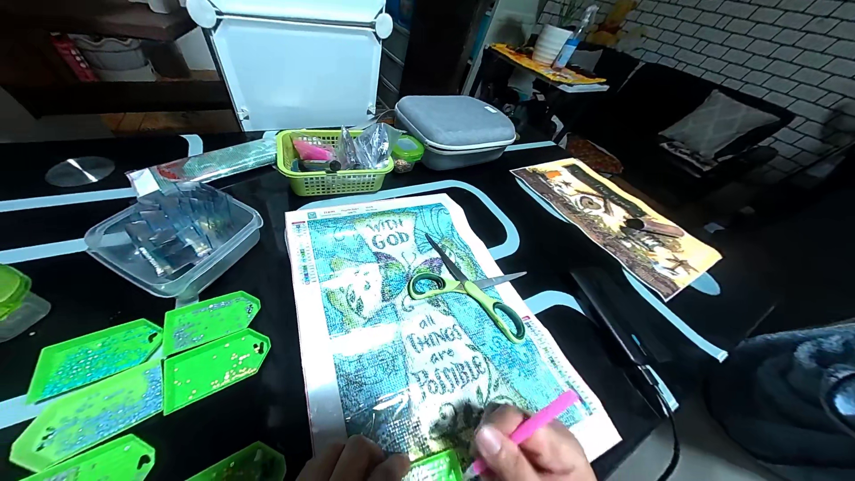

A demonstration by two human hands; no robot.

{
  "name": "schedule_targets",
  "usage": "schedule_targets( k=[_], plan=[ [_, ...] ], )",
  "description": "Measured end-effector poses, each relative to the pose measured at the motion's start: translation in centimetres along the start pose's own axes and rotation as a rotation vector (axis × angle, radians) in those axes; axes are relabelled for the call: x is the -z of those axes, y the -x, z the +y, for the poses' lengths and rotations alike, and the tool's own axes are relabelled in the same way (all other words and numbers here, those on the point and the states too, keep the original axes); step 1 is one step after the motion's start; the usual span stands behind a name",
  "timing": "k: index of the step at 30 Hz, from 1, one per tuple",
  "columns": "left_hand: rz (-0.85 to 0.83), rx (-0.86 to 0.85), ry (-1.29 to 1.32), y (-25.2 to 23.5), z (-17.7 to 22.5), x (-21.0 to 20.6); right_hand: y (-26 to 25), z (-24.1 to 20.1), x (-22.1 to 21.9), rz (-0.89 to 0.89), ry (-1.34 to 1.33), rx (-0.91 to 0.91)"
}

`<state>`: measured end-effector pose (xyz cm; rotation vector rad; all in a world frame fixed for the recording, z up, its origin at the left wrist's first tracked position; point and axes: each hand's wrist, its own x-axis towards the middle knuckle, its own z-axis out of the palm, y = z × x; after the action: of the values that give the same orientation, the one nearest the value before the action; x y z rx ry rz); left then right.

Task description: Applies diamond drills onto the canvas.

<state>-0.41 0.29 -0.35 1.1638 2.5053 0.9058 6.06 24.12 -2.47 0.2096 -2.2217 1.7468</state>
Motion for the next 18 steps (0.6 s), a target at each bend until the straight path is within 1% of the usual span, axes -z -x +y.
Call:
schedule_targets(
  k=[2,4,18],
  plan=[
    [0.006,-0.001,0.009,0.0,0.0,0.0,0.2,-0.1,-1.0,-0.062,0.060,0.055],
    [0.015,-0.002,0.010,0.0,0.0,0.0,0.2,0.1,-1.4,-0.086,0.103,0.089],
    [0.028,-0.017,0.000,0.0,0.0,-0.1,0.2,0.3,-1.6,-0.131,0.141,0.138]
  ],
)
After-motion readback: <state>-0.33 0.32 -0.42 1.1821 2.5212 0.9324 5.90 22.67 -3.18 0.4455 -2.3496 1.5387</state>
